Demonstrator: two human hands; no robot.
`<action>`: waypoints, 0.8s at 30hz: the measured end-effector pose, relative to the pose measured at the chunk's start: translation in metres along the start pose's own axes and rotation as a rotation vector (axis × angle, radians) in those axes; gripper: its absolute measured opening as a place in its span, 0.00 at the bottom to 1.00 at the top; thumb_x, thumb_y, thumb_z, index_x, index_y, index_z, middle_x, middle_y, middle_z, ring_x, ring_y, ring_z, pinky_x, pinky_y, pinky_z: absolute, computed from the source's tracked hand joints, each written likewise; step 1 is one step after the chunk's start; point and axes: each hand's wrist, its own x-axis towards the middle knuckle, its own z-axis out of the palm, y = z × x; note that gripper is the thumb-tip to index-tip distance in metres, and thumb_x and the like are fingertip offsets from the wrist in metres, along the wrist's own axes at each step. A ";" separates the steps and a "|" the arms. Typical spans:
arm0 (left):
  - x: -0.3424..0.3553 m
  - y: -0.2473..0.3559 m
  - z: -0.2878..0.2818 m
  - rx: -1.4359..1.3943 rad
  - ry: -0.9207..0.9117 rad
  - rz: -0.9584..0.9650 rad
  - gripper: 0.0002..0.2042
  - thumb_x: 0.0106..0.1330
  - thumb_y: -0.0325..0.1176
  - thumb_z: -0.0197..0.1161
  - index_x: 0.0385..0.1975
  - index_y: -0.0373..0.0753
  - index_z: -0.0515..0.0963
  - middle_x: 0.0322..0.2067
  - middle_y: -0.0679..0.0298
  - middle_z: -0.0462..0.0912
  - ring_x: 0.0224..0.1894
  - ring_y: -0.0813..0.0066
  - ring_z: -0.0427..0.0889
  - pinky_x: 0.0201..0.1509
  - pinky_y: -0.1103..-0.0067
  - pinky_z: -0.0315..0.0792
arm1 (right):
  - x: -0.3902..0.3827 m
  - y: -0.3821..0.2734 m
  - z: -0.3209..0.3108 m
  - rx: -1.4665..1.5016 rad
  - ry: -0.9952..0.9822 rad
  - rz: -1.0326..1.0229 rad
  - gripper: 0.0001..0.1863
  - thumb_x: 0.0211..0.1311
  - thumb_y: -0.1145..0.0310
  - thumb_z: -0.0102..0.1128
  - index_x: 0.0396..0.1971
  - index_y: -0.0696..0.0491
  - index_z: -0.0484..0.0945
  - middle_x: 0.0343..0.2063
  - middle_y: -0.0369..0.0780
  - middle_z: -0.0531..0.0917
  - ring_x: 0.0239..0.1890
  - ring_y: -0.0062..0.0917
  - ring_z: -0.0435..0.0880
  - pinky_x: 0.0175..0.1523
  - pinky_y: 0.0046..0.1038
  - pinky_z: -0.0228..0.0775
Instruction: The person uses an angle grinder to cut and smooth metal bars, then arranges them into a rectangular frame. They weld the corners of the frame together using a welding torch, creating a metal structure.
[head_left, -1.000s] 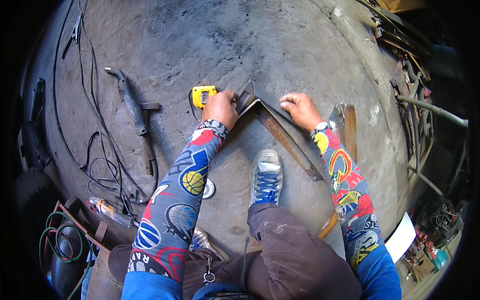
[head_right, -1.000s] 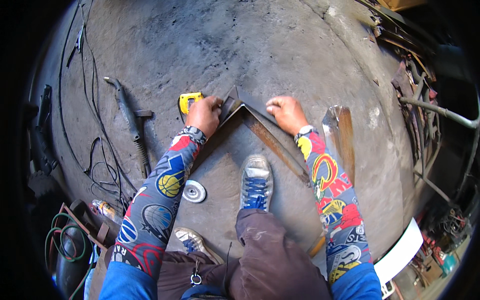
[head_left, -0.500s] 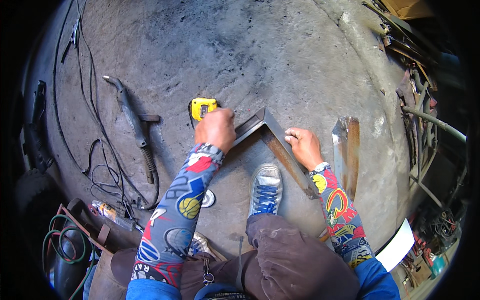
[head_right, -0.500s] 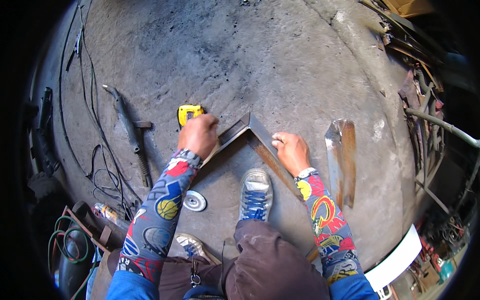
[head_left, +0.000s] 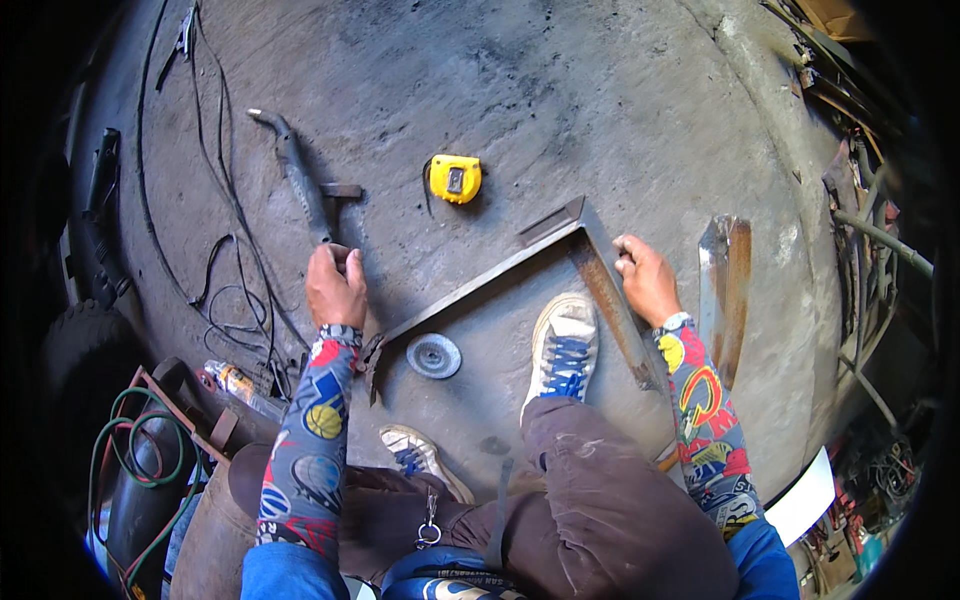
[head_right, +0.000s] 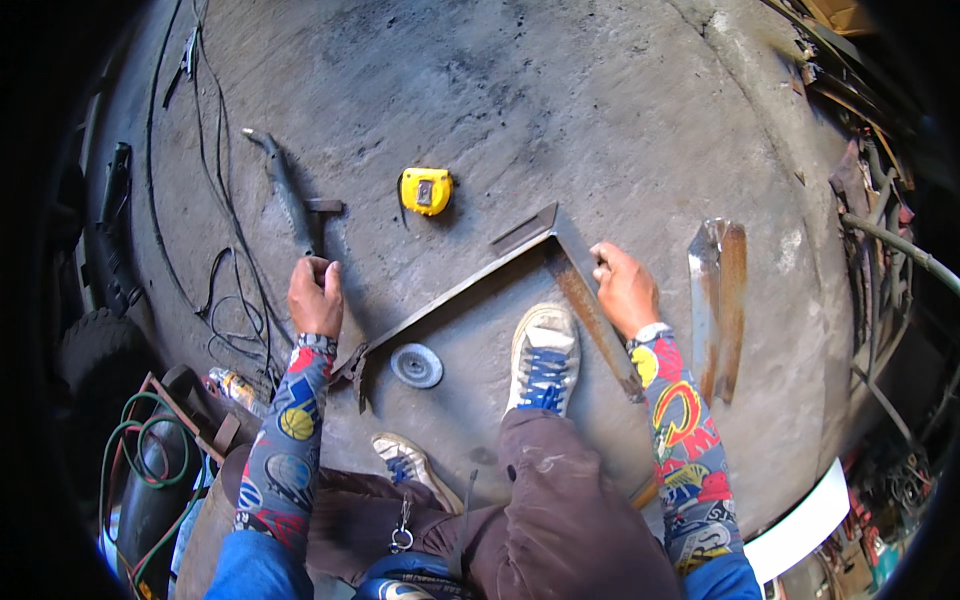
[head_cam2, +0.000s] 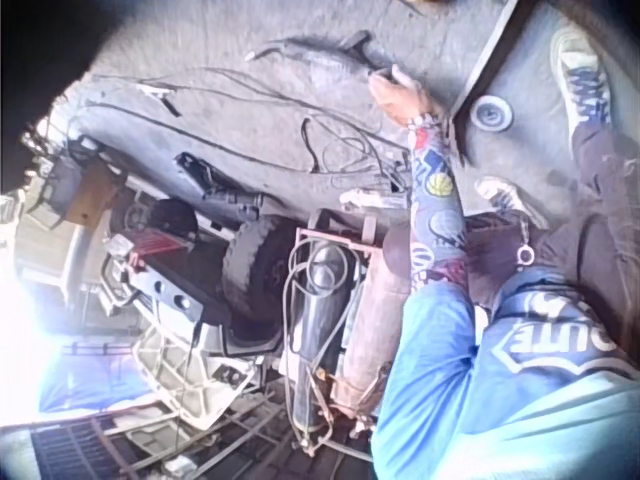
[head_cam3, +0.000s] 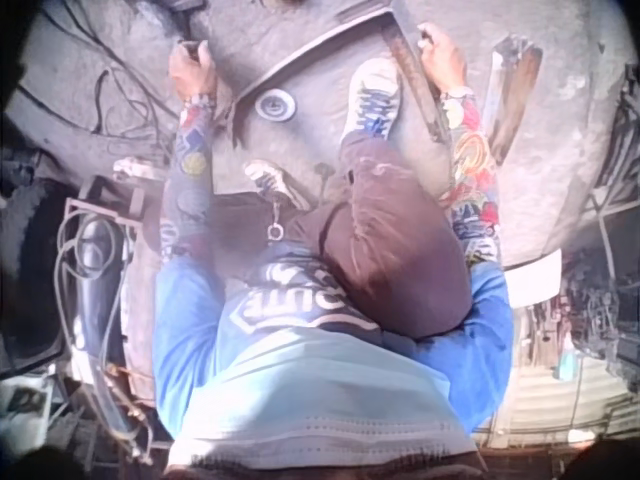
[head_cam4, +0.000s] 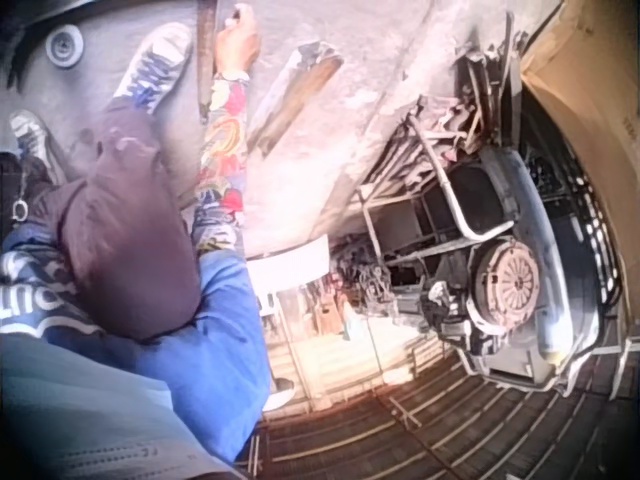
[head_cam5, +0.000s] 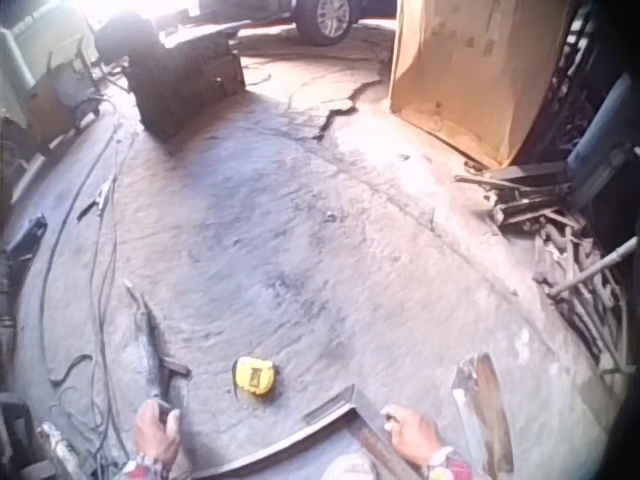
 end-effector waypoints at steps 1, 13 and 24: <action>-0.001 -0.010 -0.002 0.034 -0.041 -0.035 0.12 0.65 0.35 0.69 0.38 0.35 0.76 0.34 0.50 0.81 0.38 0.47 0.81 0.45 0.61 0.74 | 0.002 0.000 0.001 -0.012 -0.018 0.033 0.11 0.63 0.70 0.63 0.46 0.48 0.83 0.38 0.46 0.88 0.44 0.45 0.87 0.47 0.42 0.77; 0.044 -0.060 -0.015 0.412 0.268 -0.065 0.21 0.64 0.43 0.70 0.46 0.37 0.71 0.37 0.43 0.82 0.42 0.41 0.83 0.48 0.55 0.76 | 0.012 0.013 0.015 0.036 -0.053 0.102 0.11 0.63 0.72 0.62 0.44 0.49 0.84 0.40 0.47 0.88 0.46 0.45 0.86 0.49 0.41 0.77; 0.020 -0.037 0.009 0.477 -0.112 -0.039 0.16 0.62 0.41 0.70 0.42 0.40 0.76 0.44 0.50 0.80 0.46 0.44 0.84 0.48 0.55 0.78 | 0.005 -0.002 0.006 -0.143 -0.004 0.081 0.13 0.64 0.66 0.62 0.48 0.44 0.84 0.43 0.47 0.87 0.49 0.46 0.85 0.53 0.45 0.76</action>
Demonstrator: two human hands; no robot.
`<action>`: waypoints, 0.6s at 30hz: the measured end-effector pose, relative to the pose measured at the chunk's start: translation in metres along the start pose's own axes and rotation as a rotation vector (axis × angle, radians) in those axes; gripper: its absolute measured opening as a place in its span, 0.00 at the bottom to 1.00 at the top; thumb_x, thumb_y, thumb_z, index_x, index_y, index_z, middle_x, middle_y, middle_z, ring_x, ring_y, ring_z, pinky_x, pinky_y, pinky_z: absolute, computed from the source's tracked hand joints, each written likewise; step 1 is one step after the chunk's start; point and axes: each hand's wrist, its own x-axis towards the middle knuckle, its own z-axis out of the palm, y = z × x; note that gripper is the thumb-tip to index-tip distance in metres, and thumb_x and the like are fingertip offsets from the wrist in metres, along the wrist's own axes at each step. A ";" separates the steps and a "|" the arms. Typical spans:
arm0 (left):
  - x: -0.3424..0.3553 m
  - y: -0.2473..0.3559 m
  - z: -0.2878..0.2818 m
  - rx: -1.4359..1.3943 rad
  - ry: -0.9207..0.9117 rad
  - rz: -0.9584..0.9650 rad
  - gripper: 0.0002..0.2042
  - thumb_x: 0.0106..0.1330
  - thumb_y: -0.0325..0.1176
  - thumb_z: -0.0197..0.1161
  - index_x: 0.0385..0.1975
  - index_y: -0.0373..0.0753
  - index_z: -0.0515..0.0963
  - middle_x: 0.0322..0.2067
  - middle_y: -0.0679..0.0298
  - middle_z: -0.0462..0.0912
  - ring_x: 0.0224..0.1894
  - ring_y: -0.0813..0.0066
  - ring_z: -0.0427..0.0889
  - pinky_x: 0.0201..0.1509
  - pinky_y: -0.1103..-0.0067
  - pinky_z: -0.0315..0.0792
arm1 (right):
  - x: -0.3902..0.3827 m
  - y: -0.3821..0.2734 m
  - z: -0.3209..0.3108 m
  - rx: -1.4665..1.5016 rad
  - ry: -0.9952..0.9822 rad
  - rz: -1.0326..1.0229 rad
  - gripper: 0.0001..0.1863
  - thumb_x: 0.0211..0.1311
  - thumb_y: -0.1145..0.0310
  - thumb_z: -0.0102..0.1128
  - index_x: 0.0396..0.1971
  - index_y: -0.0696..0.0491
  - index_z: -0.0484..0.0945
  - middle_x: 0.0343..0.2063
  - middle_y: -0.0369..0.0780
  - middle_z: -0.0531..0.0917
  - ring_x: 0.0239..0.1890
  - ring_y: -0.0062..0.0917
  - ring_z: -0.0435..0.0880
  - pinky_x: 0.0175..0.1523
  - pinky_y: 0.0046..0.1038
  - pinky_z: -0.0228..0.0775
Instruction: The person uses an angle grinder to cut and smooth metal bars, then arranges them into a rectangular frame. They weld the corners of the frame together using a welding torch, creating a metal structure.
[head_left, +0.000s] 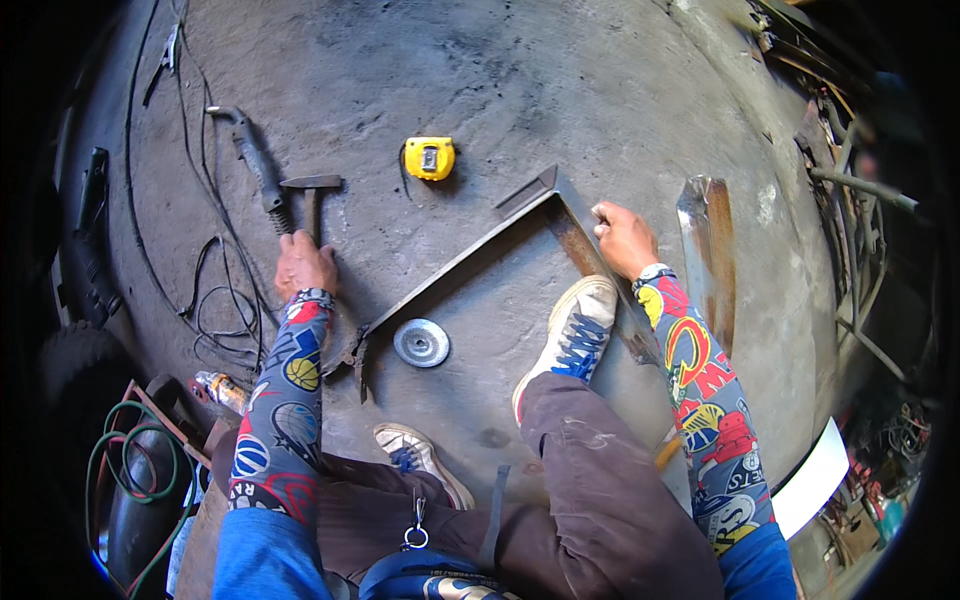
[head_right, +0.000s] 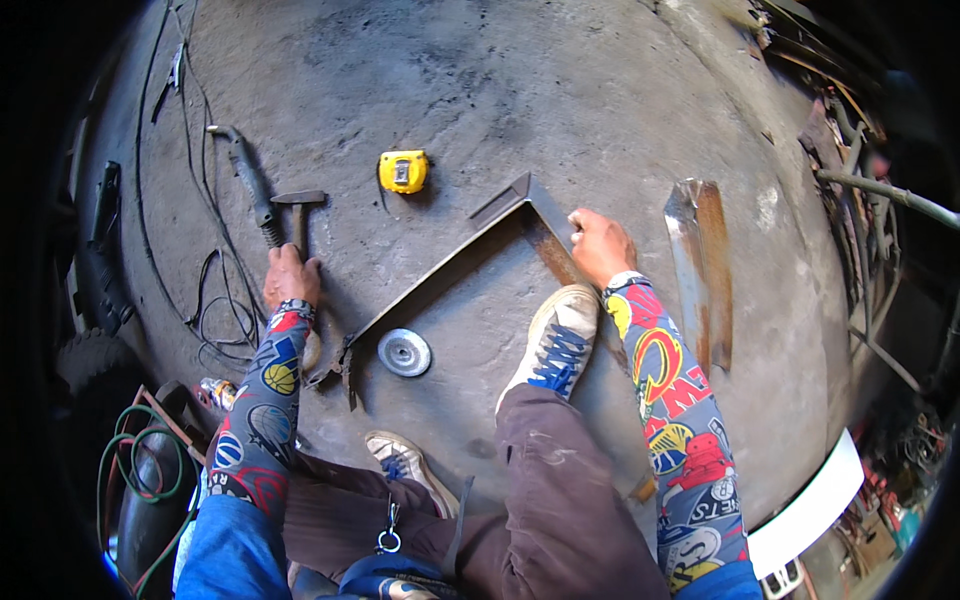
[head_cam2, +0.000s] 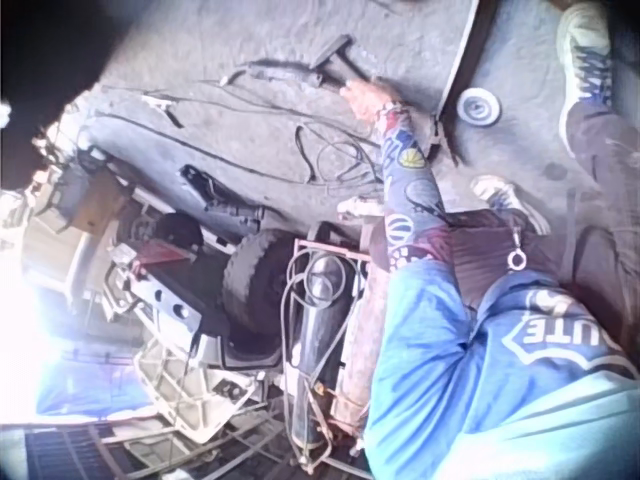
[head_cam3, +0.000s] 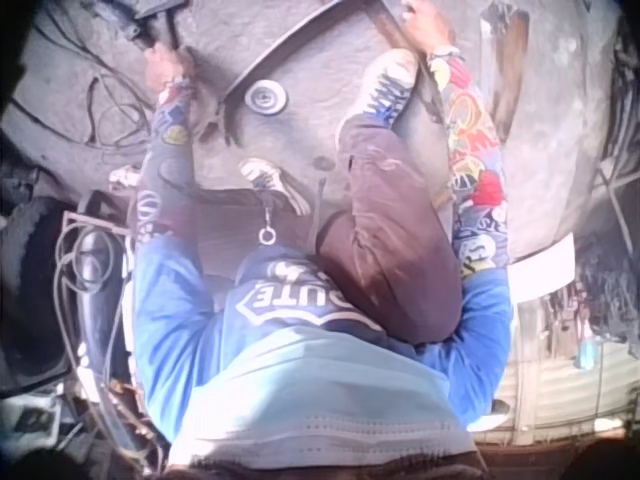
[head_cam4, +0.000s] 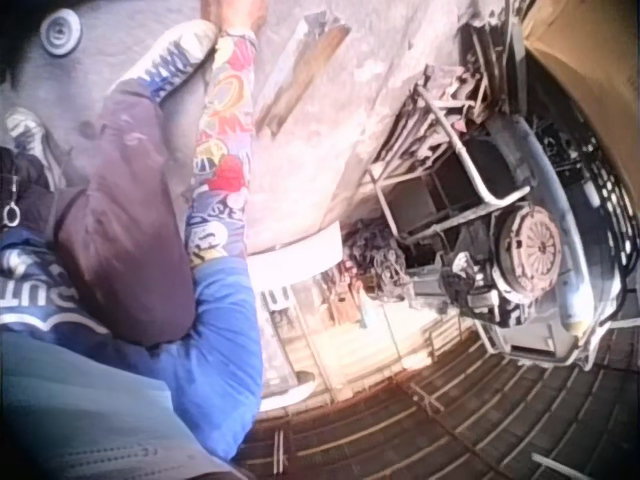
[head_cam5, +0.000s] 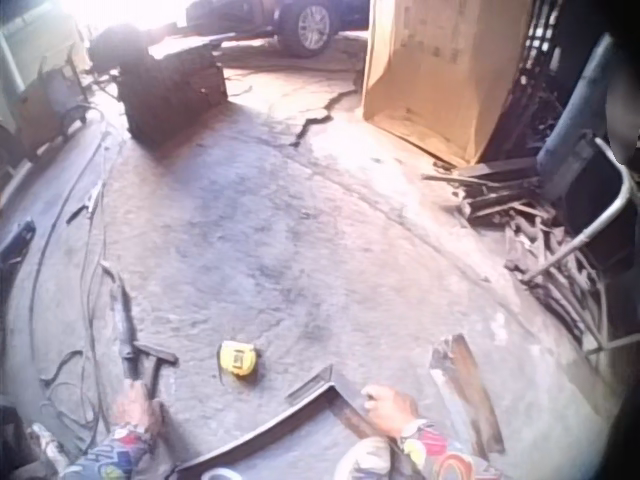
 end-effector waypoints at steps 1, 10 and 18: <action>0.007 -0.004 0.000 -0.006 0.010 0.016 0.16 0.61 0.41 0.70 0.41 0.40 0.77 0.44 0.50 0.80 0.46 0.44 0.83 0.49 0.55 0.78 | 0.000 0.001 0.000 0.007 -0.002 -0.003 0.12 0.64 0.66 0.62 0.48 0.43 0.84 0.43 0.47 0.87 0.49 0.47 0.85 0.53 0.45 0.77; -0.005 -0.005 -0.036 -1.017 -0.061 0.030 0.10 0.78 0.35 0.54 0.47 0.38 0.63 0.23 0.69 0.75 0.19 0.78 0.75 0.23 0.77 0.73 | 0.002 0.006 0.004 0.056 -0.022 0.030 0.13 0.64 0.65 0.63 0.48 0.45 0.85 0.44 0.46 0.87 0.49 0.45 0.86 0.54 0.44 0.77; -0.074 -0.012 -0.114 -0.917 -0.626 -0.254 0.31 0.75 0.30 0.52 0.77 0.47 0.53 0.26 0.67 0.74 0.20 0.81 0.71 0.19 0.80 0.69 | -0.003 0.001 0.000 0.033 -0.024 0.039 0.13 0.65 0.66 0.62 0.48 0.44 0.86 0.44 0.45 0.88 0.49 0.44 0.86 0.53 0.43 0.77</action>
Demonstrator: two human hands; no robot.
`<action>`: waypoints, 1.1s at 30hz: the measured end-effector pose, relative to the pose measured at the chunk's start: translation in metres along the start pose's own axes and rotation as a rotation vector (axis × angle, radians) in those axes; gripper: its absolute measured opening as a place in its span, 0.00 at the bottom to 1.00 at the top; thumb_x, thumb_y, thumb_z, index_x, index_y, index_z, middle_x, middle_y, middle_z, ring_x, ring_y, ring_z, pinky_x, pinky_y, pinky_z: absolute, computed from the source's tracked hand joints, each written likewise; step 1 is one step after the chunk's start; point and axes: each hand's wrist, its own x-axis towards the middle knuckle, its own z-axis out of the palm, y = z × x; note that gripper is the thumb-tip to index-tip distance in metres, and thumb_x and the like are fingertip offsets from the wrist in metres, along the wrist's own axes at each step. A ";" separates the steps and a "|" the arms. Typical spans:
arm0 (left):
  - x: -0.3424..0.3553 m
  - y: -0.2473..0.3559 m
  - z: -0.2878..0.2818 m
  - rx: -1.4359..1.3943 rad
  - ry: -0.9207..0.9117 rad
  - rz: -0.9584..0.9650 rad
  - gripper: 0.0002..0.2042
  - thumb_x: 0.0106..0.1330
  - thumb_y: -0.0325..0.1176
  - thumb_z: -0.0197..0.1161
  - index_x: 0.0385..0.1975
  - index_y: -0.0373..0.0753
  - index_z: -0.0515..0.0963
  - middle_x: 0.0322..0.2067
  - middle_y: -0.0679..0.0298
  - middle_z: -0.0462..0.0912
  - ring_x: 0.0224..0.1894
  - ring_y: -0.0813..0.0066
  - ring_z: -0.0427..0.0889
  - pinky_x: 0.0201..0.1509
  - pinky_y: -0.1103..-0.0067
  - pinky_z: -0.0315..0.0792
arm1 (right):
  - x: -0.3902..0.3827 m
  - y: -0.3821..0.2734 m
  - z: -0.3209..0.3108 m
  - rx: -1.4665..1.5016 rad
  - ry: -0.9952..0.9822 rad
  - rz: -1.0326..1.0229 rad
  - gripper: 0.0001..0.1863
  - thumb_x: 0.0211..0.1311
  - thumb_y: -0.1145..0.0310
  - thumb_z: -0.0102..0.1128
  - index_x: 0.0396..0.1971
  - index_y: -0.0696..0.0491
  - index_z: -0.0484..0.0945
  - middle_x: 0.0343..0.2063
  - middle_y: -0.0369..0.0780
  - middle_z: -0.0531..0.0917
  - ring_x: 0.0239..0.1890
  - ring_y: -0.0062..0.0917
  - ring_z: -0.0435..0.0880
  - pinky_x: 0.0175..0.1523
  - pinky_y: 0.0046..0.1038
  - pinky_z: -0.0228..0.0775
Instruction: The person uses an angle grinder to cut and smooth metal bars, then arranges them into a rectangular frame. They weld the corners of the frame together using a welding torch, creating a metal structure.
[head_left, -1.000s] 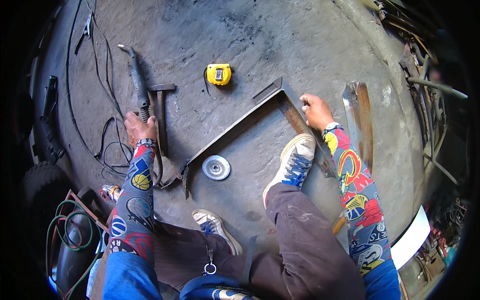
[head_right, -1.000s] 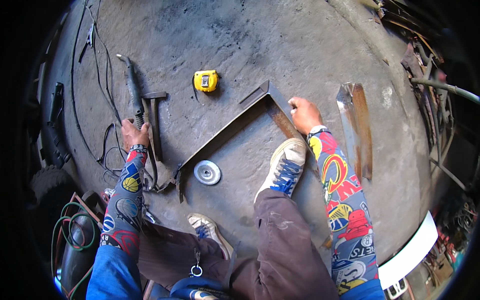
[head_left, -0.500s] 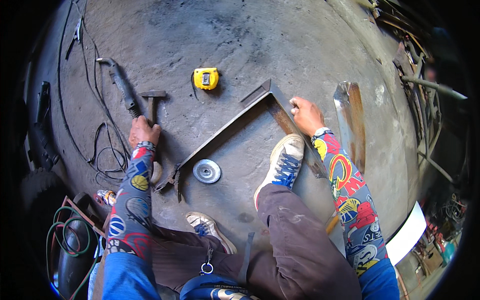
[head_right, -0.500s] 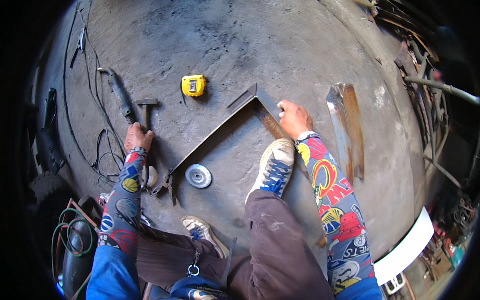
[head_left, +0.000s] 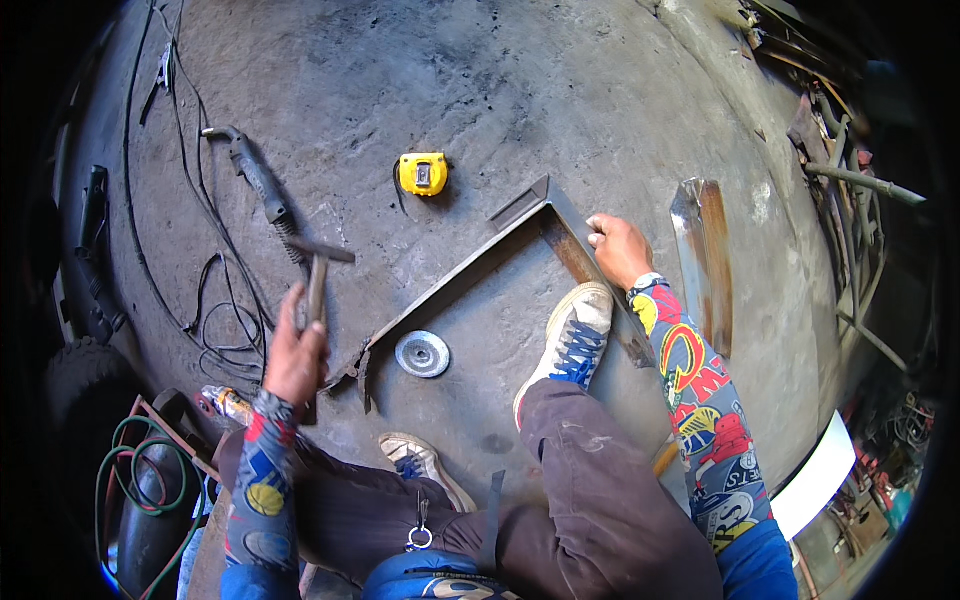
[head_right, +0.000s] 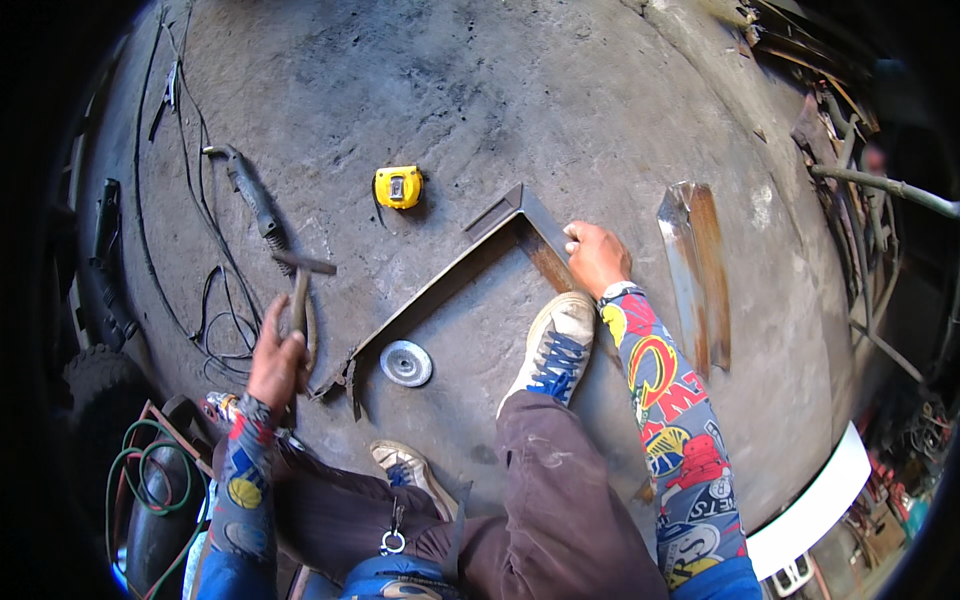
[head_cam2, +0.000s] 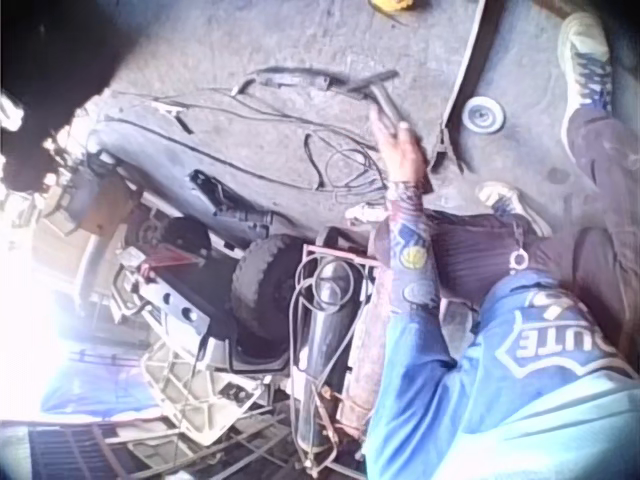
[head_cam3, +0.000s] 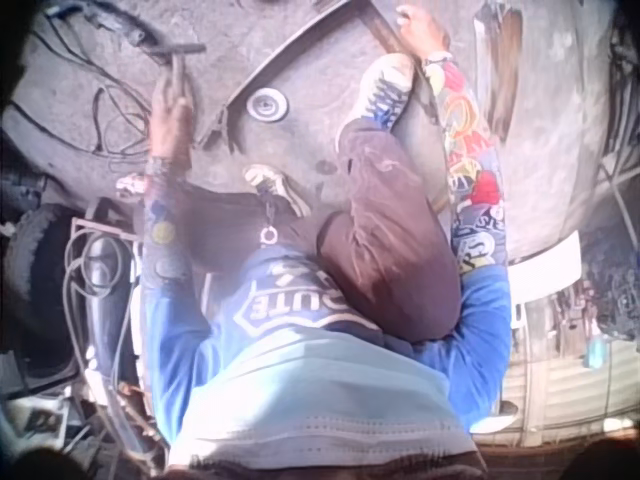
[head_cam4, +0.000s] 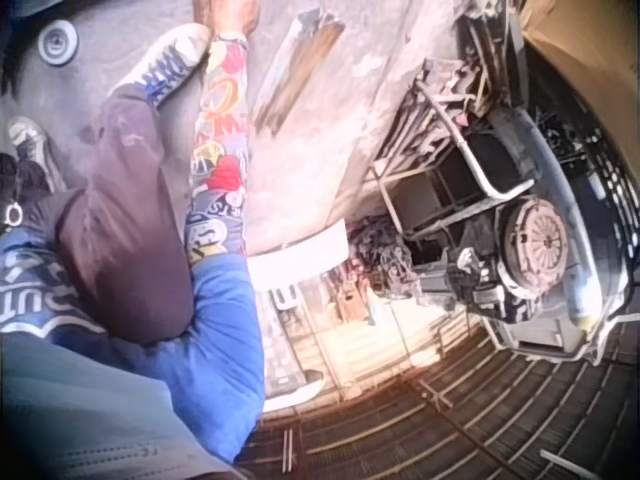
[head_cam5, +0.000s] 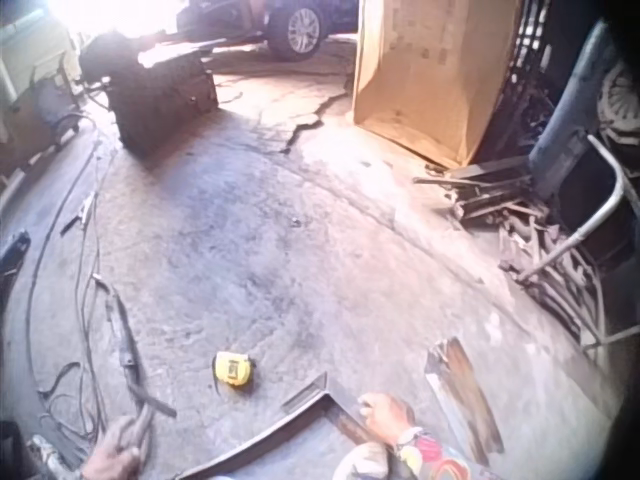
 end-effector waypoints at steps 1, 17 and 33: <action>-0.012 -0.008 0.010 0.064 -0.014 -0.028 0.32 0.75 0.29 0.52 0.78 0.48 0.53 0.26 0.67 0.74 0.20 0.80 0.72 0.20 0.79 0.70 | -0.001 -0.001 0.000 -0.009 0.008 -0.005 0.13 0.65 0.66 0.62 0.48 0.43 0.86 0.44 0.44 0.88 0.49 0.43 0.86 0.53 0.43 0.77; -0.020 -0.066 0.035 0.016 -0.205 -0.171 0.30 0.74 0.28 0.54 0.76 0.47 0.57 0.26 0.63 0.77 0.20 0.76 0.74 0.23 0.74 0.72 | -0.003 -0.007 -0.001 -0.053 0.015 -0.023 0.13 0.65 0.65 0.62 0.48 0.43 0.86 0.43 0.44 0.88 0.48 0.43 0.87 0.52 0.43 0.78; -0.030 -0.052 0.041 0.060 -0.218 -0.270 0.31 0.75 0.32 0.53 0.77 0.48 0.54 0.22 0.63 0.76 0.17 0.74 0.75 0.19 0.72 0.72 | -0.003 -0.004 0.001 -0.059 0.014 -0.038 0.12 0.65 0.65 0.63 0.47 0.43 0.86 0.42 0.44 0.88 0.48 0.44 0.86 0.51 0.44 0.77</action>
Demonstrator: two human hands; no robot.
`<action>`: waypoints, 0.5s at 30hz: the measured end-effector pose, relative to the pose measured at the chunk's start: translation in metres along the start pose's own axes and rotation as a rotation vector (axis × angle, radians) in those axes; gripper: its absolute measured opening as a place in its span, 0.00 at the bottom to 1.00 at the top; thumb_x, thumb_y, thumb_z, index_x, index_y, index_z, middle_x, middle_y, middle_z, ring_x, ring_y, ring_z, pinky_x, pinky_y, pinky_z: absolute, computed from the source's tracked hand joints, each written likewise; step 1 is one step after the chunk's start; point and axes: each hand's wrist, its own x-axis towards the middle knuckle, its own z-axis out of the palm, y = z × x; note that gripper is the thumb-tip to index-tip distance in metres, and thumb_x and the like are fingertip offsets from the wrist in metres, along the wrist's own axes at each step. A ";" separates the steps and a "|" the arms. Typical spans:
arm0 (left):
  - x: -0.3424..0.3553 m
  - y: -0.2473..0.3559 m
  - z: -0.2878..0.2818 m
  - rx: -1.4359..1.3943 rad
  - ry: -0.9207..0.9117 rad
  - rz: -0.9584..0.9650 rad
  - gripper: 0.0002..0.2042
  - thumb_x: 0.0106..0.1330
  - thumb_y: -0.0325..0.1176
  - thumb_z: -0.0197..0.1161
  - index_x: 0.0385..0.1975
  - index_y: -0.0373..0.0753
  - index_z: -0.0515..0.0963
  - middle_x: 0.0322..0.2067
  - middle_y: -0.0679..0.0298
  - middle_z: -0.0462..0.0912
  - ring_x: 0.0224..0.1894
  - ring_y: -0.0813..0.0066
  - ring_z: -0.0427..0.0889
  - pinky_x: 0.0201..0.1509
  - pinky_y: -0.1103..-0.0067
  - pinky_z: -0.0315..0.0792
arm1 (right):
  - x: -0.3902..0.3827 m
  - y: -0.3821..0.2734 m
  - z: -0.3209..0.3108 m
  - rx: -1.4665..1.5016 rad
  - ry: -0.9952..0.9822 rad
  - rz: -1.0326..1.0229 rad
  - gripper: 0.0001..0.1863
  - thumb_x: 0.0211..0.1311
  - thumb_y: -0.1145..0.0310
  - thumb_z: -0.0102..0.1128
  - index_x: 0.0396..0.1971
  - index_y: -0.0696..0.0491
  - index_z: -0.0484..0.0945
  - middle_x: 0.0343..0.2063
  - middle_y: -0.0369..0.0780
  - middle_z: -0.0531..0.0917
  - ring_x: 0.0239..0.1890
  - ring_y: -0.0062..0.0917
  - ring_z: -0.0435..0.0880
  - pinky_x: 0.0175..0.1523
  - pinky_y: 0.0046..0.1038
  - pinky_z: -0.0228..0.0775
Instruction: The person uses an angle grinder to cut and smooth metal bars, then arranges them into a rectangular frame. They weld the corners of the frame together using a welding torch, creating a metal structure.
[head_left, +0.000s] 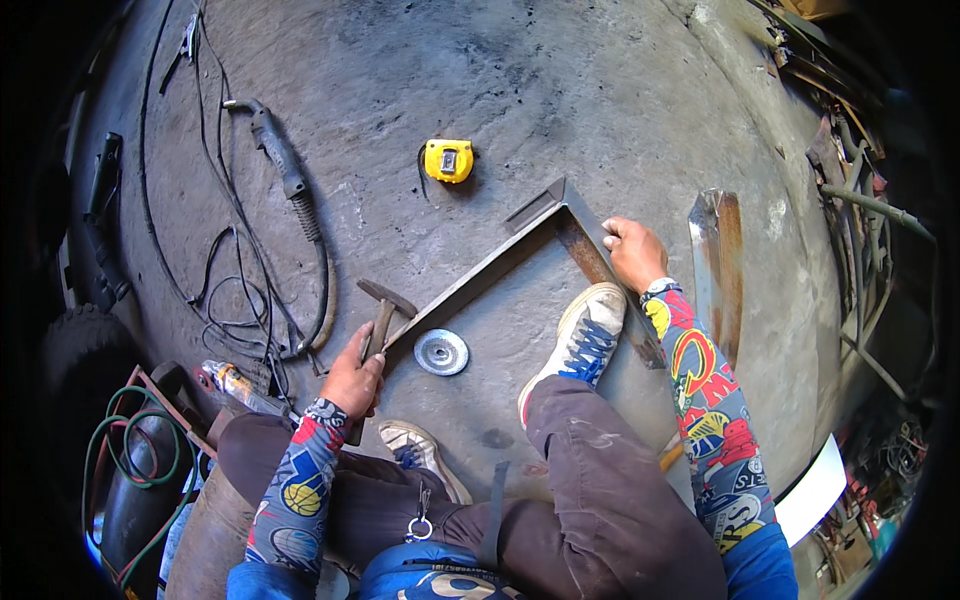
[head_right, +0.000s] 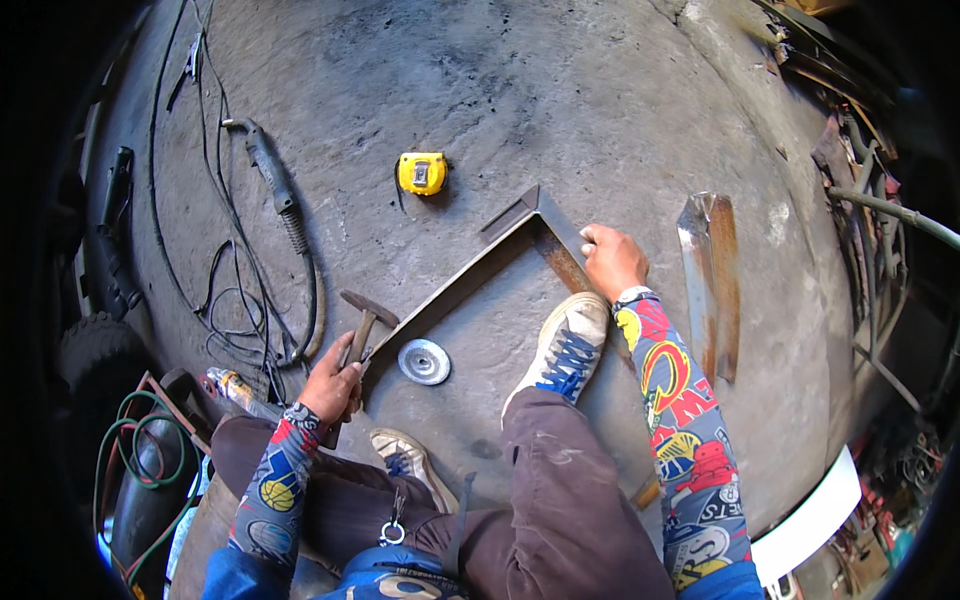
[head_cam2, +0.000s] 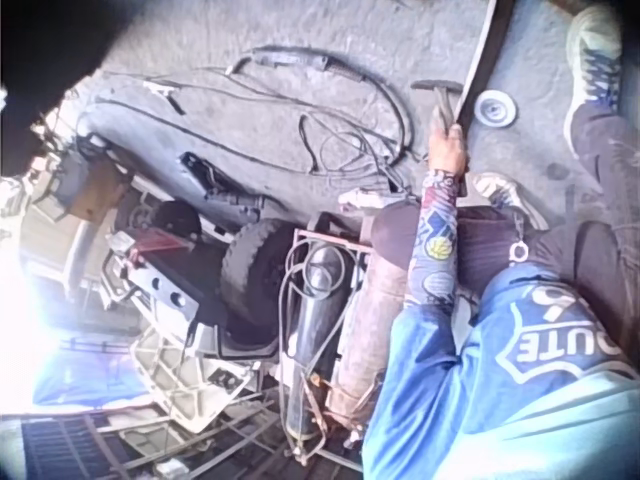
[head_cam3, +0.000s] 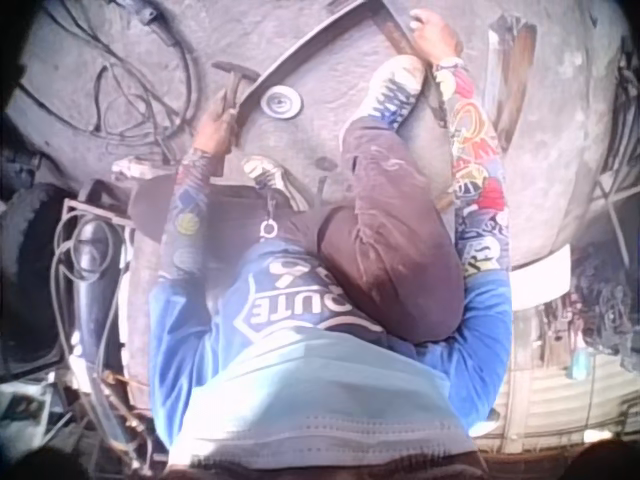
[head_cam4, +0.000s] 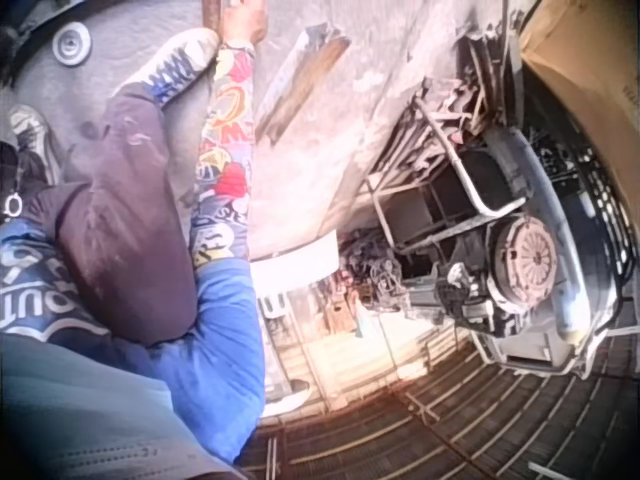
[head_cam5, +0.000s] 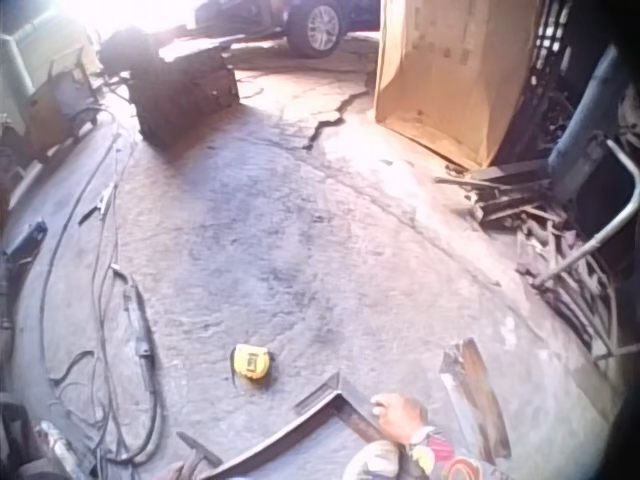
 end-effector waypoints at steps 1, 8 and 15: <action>0.001 0.000 0.001 -0.034 0.017 0.003 0.31 0.76 0.32 0.53 0.77 0.48 0.54 0.22 0.63 0.76 0.17 0.74 0.75 0.19 0.72 0.72 | 0.000 0.001 0.001 -0.011 0.004 -0.005 0.12 0.65 0.65 0.63 0.46 0.43 0.86 0.42 0.44 0.88 0.48 0.44 0.86 0.51 0.44 0.77; -0.004 -0.011 0.017 0.071 0.013 0.086 0.30 0.76 0.31 0.48 0.77 0.49 0.52 0.19 0.66 0.71 0.15 0.76 0.70 0.15 0.75 0.68 | 0.001 0.005 0.004 0.016 0.027 -0.031 0.11 0.65 0.65 0.63 0.46 0.44 0.86 0.42 0.44 0.88 0.47 0.44 0.86 0.50 0.43 0.77; 0.000 -0.007 0.012 0.079 -0.010 0.122 0.30 0.76 0.31 0.49 0.77 0.49 0.53 0.18 0.66 0.70 0.14 0.76 0.69 0.15 0.75 0.67 | 0.006 0.015 0.005 0.088 -0.002 -0.045 0.11 0.66 0.65 0.63 0.46 0.46 0.85 0.41 0.45 0.88 0.48 0.43 0.86 0.51 0.41 0.77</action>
